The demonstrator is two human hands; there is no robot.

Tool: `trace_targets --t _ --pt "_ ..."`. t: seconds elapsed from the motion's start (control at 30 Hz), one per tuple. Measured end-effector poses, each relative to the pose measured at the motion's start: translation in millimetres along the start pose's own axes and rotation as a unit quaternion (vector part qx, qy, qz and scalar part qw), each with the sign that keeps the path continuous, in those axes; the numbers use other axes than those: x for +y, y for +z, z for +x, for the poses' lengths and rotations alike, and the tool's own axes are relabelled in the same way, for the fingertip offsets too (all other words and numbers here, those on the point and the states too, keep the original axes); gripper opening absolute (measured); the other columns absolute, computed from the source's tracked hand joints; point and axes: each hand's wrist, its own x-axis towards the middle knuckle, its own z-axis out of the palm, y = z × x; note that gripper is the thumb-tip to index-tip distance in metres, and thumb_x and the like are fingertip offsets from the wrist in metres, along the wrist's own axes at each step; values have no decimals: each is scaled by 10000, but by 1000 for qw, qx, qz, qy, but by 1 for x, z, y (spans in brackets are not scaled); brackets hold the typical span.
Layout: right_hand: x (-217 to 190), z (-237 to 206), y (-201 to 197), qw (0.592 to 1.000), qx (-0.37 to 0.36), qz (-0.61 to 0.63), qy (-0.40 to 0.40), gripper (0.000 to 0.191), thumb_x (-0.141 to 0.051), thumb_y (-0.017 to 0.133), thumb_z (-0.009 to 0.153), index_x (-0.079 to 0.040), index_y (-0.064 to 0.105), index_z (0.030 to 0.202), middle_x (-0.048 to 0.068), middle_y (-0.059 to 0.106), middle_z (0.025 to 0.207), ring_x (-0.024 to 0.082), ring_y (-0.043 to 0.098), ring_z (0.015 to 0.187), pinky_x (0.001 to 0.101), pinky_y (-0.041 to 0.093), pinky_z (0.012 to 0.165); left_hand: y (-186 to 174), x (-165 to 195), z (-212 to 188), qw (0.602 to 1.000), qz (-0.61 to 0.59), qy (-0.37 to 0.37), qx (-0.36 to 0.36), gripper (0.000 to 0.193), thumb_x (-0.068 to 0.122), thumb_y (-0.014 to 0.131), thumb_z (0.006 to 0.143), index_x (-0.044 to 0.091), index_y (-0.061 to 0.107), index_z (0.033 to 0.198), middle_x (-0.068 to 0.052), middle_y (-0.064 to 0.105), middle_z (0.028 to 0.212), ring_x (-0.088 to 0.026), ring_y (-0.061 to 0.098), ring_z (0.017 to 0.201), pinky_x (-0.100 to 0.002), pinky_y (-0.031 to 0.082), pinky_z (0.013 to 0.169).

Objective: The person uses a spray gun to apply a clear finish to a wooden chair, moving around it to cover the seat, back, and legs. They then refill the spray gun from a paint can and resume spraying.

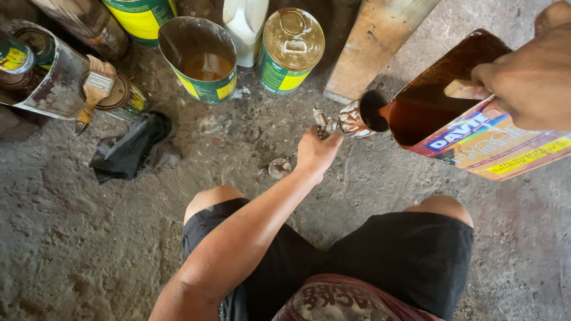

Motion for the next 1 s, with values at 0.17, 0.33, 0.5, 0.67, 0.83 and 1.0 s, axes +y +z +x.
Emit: trace_targets --t 0.17,0.33,0.5,0.67,0.83,1.0 --pt "-1 7 15 1000 -15 1 6 411 -550 665 859 -327 677 1205 -156 767 870 33 728 794 395 385 964 1 -3 -1 1000 -13 19 -2 379 284 676 783 -33 668 991 -195 727 831 -286 697 768 -413 538 727" --pt "-2 8 17 1000 -21 1 -2 413 -576 671 853 -331 676 1186 -164 770 870 38 731 811 434 373 953 4 -5 -1 999 -28 7 -24 361 276 677 789 -29 663 983 -185 716 817 -277 666 745 -428 530 690" --pt "-3 5 12 1000 -27 -6 0 447 -582 680 834 -334 656 1205 -171 763 891 39 726 848 471 337 962 7 -7 -1 1000 -10 23 -5 371 287 690 793 -33 666 978 -190 718 821 -275 686 750 -417 529 711" --pt "-4 7 16 1000 -27 -14 0 431 -584 682 837 -332 653 1185 -163 767 891 42 725 861 488 328 976 9 -8 0 1000 -15 13 -1 383 292 696 779 -37 664 972 -192 726 828 -283 691 754 -418 534 711" --pt "-6 10 27 999 -33 4 0 398 -574 698 836 -328 659 1146 -161 763 886 43 735 845 471 326 976 9 -9 2 1000 -14 22 2 398 311 702 771 -22 664 984 -189 727 828 -286 689 761 -414 530 715" --pt "-6 20 60 999 32 24 1 406 -567 751 779 -322 673 1092 -138 762 867 65 734 868 509 329 1003 11 -11 7 1000 8 13 -2 415 332 702 778 -35 667 968 -204 724 827 -299 691 759 -427 529 717"
